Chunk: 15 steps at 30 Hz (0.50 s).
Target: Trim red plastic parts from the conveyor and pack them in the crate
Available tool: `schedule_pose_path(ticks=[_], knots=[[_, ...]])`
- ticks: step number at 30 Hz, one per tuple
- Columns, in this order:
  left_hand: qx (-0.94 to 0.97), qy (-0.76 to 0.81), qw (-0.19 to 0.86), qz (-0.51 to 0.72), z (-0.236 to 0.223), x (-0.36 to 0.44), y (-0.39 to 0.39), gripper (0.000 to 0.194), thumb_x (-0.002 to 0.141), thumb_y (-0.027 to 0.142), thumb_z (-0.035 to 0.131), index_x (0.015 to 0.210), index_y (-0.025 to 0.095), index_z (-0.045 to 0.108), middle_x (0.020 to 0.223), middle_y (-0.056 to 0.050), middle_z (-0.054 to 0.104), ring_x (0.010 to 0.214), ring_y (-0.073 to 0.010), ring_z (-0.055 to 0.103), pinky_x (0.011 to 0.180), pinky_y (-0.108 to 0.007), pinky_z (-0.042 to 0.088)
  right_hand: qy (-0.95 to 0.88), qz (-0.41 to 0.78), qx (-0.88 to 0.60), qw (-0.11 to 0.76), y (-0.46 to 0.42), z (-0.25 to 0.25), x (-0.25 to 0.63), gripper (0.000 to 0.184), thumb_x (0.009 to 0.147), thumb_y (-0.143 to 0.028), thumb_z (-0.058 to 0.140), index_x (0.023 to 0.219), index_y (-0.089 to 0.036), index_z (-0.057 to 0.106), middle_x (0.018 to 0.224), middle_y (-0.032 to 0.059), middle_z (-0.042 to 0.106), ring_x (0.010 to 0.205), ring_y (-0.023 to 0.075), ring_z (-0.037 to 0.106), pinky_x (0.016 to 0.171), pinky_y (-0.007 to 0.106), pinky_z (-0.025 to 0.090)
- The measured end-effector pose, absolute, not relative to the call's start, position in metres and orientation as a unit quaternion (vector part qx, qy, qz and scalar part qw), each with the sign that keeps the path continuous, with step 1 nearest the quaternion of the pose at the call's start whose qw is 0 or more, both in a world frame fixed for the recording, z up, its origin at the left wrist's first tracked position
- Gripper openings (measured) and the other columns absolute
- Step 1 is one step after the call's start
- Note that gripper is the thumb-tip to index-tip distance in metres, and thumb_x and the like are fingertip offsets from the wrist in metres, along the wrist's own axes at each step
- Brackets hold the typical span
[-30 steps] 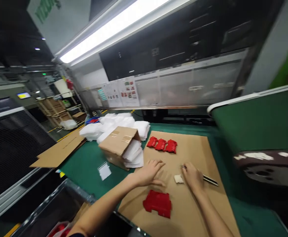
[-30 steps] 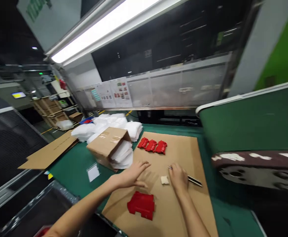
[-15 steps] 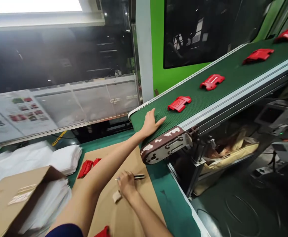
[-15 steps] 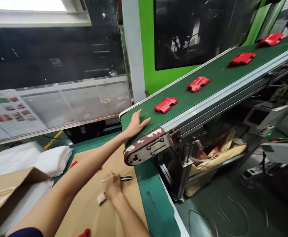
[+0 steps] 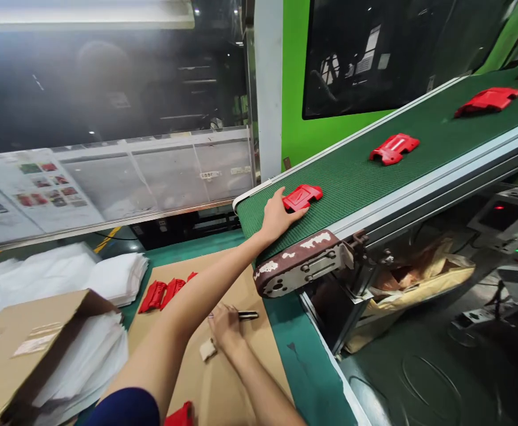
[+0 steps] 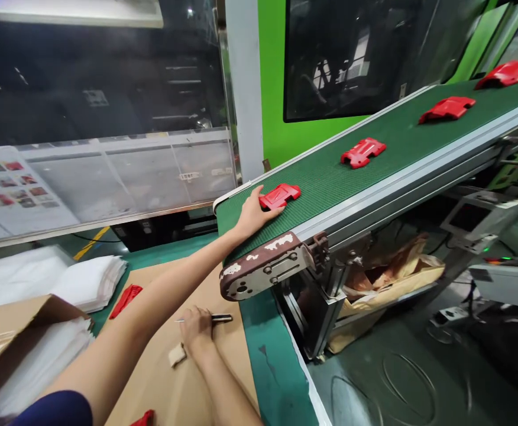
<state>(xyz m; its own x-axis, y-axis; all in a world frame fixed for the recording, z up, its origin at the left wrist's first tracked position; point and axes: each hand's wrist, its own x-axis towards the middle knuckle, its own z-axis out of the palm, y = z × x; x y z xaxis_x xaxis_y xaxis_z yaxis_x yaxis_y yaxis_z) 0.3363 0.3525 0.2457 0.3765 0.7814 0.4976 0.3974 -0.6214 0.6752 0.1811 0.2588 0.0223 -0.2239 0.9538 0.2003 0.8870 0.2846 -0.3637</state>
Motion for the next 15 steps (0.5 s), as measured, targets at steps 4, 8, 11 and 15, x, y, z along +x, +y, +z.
schedule_pose_path(ticks=[4,8,11,15], knots=[[0.685,0.378,0.333,0.525,0.231,0.269,0.323,0.07,0.07,0.036,0.079,0.129,0.011,0.051,0.126,-0.016,0.063,0.114,-0.0269,0.061,0.102,-0.04,0.044,-0.766,0.129,-0.603,0.182,0.257,0.027,0.181,0.017,0.094,-0.024,0.054,0.102,-0.016,0.066,0.103,0.0069,0.07,0.093,0.0167,0.065,0.084,0.03,0.05],[0.501,0.334,0.521,0.605,0.215,0.19,0.268,0.061,0.073,0.045,0.076,0.124,0.018,0.056,0.127,-0.01,0.064,0.115,-0.022,0.062,0.106,-0.038,0.042,-0.766,0.154,-0.603,0.161,0.254,0.027,0.179,0.025,0.095,-0.035,0.058,0.109,-0.016,0.063,0.11,0.0059,0.065,0.097,0.0178,0.064,0.087,0.04,0.053],[0.408,0.282,0.682,0.537,0.185,0.124,0.217,0.057,0.069,0.055,0.078,0.114,0.022,0.065,0.121,-0.008,0.069,0.115,-0.0253,0.063,0.107,-0.043,0.043,-0.768,0.16,-0.602,0.153,0.25,0.024,0.18,0.03,0.094,-0.037,0.059,0.116,-0.016,0.06,0.116,0.0072,0.063,0.1,0.0193,0.063,0.087,0.041,0.054],[0.37,0.259,0.777,0.439,0.115,0.042,0.13,0.061,0.056,0.05,0.087,0.107,0.021,0.072,0.1,-0.009,0.076,0.1,-0.0312,0.07,0.1,-0.048,0.048,-0.77,0.152,-0.602,0.15,0.246,0.02,0.181,0.028,0.094,-0.038,0.058,0.112,-0.016,0.062,0.113,0.0065,0.064,0.098,0.0184,0.063,0.086,0.04,0.054]])
